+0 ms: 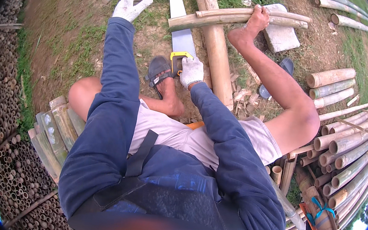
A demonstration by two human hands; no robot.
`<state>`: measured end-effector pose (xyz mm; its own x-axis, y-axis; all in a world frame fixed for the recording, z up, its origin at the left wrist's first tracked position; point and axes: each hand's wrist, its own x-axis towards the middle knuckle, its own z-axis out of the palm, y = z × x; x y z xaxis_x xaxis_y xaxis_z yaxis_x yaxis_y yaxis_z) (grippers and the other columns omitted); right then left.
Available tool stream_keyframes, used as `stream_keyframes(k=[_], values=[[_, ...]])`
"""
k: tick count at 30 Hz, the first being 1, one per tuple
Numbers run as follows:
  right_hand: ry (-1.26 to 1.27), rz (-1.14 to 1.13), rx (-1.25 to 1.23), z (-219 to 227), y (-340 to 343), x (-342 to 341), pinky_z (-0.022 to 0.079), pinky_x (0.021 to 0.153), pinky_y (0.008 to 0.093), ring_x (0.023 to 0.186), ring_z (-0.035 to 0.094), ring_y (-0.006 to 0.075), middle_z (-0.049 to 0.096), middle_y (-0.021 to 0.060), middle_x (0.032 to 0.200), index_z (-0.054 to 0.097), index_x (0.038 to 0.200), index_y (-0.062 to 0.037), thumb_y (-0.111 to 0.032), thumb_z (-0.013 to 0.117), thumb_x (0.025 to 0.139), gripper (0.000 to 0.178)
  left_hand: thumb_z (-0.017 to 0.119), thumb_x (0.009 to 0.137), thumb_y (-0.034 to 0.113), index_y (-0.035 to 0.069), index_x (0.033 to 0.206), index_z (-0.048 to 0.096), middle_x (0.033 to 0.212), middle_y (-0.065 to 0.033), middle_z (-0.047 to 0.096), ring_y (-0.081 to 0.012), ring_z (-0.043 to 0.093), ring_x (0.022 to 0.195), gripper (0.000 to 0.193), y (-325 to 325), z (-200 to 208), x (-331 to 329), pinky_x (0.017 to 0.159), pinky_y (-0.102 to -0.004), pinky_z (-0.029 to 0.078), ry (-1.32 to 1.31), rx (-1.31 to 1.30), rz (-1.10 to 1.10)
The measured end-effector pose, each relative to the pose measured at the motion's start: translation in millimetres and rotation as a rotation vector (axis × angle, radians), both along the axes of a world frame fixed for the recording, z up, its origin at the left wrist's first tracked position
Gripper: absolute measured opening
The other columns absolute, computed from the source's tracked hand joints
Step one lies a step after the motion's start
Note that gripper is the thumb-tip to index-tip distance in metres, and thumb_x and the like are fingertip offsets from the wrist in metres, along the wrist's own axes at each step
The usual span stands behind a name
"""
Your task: The person sits on the ground and uses a hand saw to cut bamboo poles into shorter sections. They repeatedly position the bamboo on a makeshift stand, saw through it, and place the cut pieces aside.
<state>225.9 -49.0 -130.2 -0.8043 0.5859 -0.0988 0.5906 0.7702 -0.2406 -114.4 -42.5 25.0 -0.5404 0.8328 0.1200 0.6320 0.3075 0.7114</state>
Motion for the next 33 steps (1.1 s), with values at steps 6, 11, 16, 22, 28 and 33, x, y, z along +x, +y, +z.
stream_keyframes(k=[6, 11, 16, 22, 28, 33], values=[[-0.281, 0.177, 0.121, -19.1, -7.9, -4.6, 0.053, 0.097, 0.0424, 0.113, 0.071, 0.0285, 0.077, 0.0076, 0.108, 0.080, 0.102, -0.0142, -0.025, 0.065, 0.095, 0.020, 0.088, 0.094, 0.044, 0.009, 0.146, 0.067, 0.130, -0.0133, 0.079, -0.0254, 0.075, 0.122, 0.066, -9.6, 36.2, -2.1, 0.109, -0.0403, 0.058, 0.001, 0.220, 0.119], [-0.171, 0.076, 0.175, -14.0, -26.1, 2.8, 0.045, 0.101, 0.0491, 0.121, 0.060, 0.0318, 0.068, 0.0095, 0.111, 0.076, 0.107, -0.0159, -0.021, 0.063, 0.092, 0.021, 0.090, 0.091, 0.046, 0.010, 0.142, 0.071, 0.124, -0.0117, 0.081, -0.0235, 0.078, 0.117, 0.065, -12.6, 47.7, 9.2, 0.106, -0.0400, 0.059, -0.055, 0.360, 0.153], [-0.080, 0.262, 0.171, 4.5, -22.3, 14.2, 0.047, 0.107, 0.0493, 0.125, 0.062, 0.0325, 0.070, 0.0121, 0.117, 0.075, 0.107, -0.0150, -0.020, 0.064, 0.094, 0.017, 0.087, 0.093, 0.042, 0.007, 0.140, 0.072, 0.128, -0.0152, 0.080, -0.0271, 0.077, 0.119, 0.061, -13.3, -0.2, -19.3, 0.108, -0.0419, 0.058, 0.054, 0.359, 0.343], [-0.059, 0.159, -0.002, 7.1, -36.0, 18.4, 0.052, 0.097, 0.0488, 0.116, 0.066, 0.0330, 0.070, 0.0128, 0.116, 0.074, 0.113, -0.0139, -0.021, 0.071, 0.091, 0.024, 0.076, 0.101, 0.047, -0.002, 0.147, 0.064, 0.147, -0.0210, 0.070, -0.0309, 0.067, 0.136, 0.069, -4.7, -176.7, 32.2, 0.116, -0.0410, 0.051, -0.579, -0.190, 0.315], [0.075, 0.047, -0.097, 2.8, -37.0, 27.8, 0.052, 0.097, 0.0503, 0.115, 0.067, 0.0345, 0.071, 0.0140, 0.120, 0.071, 0.122, -0.0114, -0.022, 0.079, 0.081, 0.043, 0.078, 0.101, 0.039, 0.001, 0.144, 0.067, 0.133, -0.0162, 0.077, -0.0267, 0.075, 0.115, 0.059, 2.7, -247.9, 116.3, 0.095, -0.0405, 0.061, -0.675, -0.213, 0.187], [-0.021, 0.133, -0.121, 13.2, -16.6, 27.5, 0.050, 0.107, 0.0491, 0.130, 0.062, 0.0358, 0.068, 0.0172, 0.136, 0.065, 0.140, -0.0083, -0.036, 0.089, 0.076, 0.073, 0.079, 0.100, 0.038, 0.007, 0.129, 0.075, 0.096, -0.0085, 0.078, -0.0169, 0.070, 0.073, 0.043, -11.5, -221.6, 100.1, 0.062, -0.0358, 0.057, -0.680, -0.207, 0.164]])
